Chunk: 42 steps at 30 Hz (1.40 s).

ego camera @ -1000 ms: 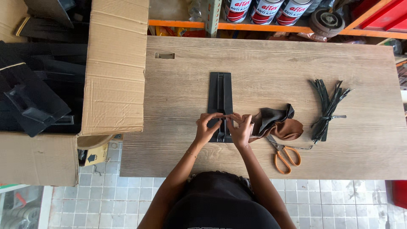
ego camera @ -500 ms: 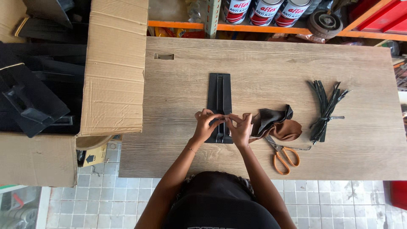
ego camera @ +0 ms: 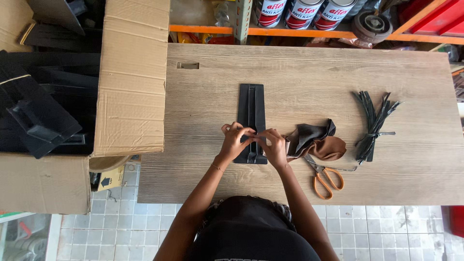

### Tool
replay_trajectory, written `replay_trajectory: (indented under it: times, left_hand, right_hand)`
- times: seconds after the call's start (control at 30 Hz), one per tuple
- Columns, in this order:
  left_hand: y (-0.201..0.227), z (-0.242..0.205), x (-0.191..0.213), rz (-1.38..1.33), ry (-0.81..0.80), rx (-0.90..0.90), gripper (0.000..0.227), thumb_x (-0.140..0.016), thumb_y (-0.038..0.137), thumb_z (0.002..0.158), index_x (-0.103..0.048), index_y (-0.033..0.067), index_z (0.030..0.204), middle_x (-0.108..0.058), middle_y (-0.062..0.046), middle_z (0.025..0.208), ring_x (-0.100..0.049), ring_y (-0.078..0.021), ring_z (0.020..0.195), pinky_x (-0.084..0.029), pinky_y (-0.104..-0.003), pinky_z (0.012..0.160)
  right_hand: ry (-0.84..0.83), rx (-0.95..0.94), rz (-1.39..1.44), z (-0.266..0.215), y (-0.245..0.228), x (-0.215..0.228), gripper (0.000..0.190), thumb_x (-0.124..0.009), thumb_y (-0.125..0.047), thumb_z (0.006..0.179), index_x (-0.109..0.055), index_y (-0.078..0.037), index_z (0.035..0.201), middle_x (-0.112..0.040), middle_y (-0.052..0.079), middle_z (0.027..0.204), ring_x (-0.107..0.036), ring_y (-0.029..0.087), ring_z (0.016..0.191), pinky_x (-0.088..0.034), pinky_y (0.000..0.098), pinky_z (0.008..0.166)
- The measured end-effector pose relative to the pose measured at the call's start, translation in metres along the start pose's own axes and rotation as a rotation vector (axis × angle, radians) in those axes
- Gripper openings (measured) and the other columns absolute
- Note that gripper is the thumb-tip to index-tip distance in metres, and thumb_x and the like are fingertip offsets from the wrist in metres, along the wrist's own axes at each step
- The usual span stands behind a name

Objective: The person inserts a small black plastic piece into a slot on a larger black plastic component on a wooden table. They then pick up the assembled part and place it into a cardboard box.

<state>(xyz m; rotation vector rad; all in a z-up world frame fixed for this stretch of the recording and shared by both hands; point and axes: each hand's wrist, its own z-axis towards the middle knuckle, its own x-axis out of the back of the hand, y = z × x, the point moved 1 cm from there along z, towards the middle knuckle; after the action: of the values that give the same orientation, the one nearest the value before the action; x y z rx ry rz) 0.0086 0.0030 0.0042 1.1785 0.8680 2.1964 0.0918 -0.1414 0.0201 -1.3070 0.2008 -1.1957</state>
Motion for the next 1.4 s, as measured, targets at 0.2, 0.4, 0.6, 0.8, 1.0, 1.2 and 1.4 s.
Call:
replay_trajectory:
  times: [0.2, 0.4, 0.6, 0.8, 1.0, 1.2, 1.4]
  left_hand:
    - [0.004, 0.0, 0.005, 0.002, -0.01, 0.007, 0.021, -0.072, 0.03, 0.078, -0.061, 0.0231, 0.095, -0.067, 0.014, 0.076, -0.049, -0.0123, 0.083, -0.024, -0.04, 0.083]
    - [0.01, -0.002, 0.003, 0.025, 0.007, 0.08, 0.034, -0.073, 0.031, 0.079, -0.058, 0.02, 0.107, -0.067, 0.009, 0.088, -0.046, -0.0163, 0.091, -0.022, -0.044, 0.085]
    - [-0.005, -0.005, -0.015, 0.06, -0.086, 0.073, 0.026, -0.067, 0.029, 0.081, -0.059, 0.02, 0.104, -0.068, 0.01, 0.078, -0.05, -0.0139, 0.089, -0.019, -0.044, 0.089]
    - [0.012, 0.004, -0.006, 0.155, -0.081, -0.015, 0.011, -0.064, 0.032, 0.086, -0.066, 0.0229, 0.091, -0.066, 0.006, 0.075, -0.048, -0.0164, 0.085, -0.022, -0.045, 0.084]
    - [0.003, 0.006, -0.008, 0.225, -0.088, -0.048, 0.012, -0.061, 0.037, 0.085, -0.068, 0.0281, 0.088, -0.065, 0.007, 0.076, -0.047, -0.0156, 0.087, -0.023, -0.044, 0.083]
    - [0.018, 0.014, 0.0, 0.208, -0.106, -0.054, 0.012, -0.066, 0.038, 0.08, -0.067, 0.0261, 0.083, -0.064, 0.007, 0.076, -0.048, -0.0169, 0.088, -0.023, -0.047, 0.085]
    - [0.013, 0.013, -0.006, 0.219, -0.113, -0.033, 0.008, -0.068, 0.031, 0.079, -0.067, 0.0231, 0.077, -0.062, 0.007, 0.074, -0.047, -0.0157, 0.087, -0.021, -0.047, 0.085]
  right_hand:
    - [0.005, -0.235, 0.16, -0.006, 0.026, -0.008, 0.004, -0.06, -0.01, 0.089, -0.063, -0.007, 0.089, -0.065, 0.01, 0.075, -0.063, 0.02, 0.07, -0.048, 0.0342, 0.07]
    - [0.022, -0.353, 0.301, -0.01, 0.042, -0.017, 0.004, -0.06, -0.009, 0.089, -0.061, -0.005, 0.09, -0.057, 0.004, 0.068, -0.052, 0.011, 0.067, -0.046, 0.0263, 0.064]
    - [-0.052, -0.348, 0.323, -0.005, 0.025, -0.008, 0.035, -0.081, -0.011, 0.071, -0.059, -0.002, 0.096, -0.067, 0.01, 0.08, -0.064, 0.015, 0.071, -0.051, 0.0247, 0.072]
    - [-0.131, -0.319, 0.077, 0.009, 0.012, 0.015, 0.025, -0.072, -0.005, 0.072, -0.065, -0.006, 0.096, -0.069, 0.01, 0.081, -0.067, 0.02, 0.075, -0.052, 0.0285, 0.071]
    - [-0.199, -0.09, -0.123, 0.025, -0.012, 0.026, 0.013, -0.066, -0.01, 0.082, -0.065, -0.003, 0.093, -0.063, 0.014, 0.076, -0.065, 0.031, 0.07, -0.051, 0.0358, 0.064]
    - [-0.2, -0.052, -0.142, 0.026, -0.011, 0.021, 0.008, -0.062, -0.011, 0.087, -0.064, -0.005, 0.082, -0.057, 0.012, 0.069, -0.06, 0.03, 0.063, -0.048, 0.0339, 0.059]
    - [0.044, -0.331, 0.439, 0.015, 0.0, 0.011, 0.022, -0.045, -0.019, 0.099, -0.058, -0.003, 0.091, -0.06, 0.008, 0.067, -0.062, 0.016, 0.066, -0.047, 0.0286, 0.068]
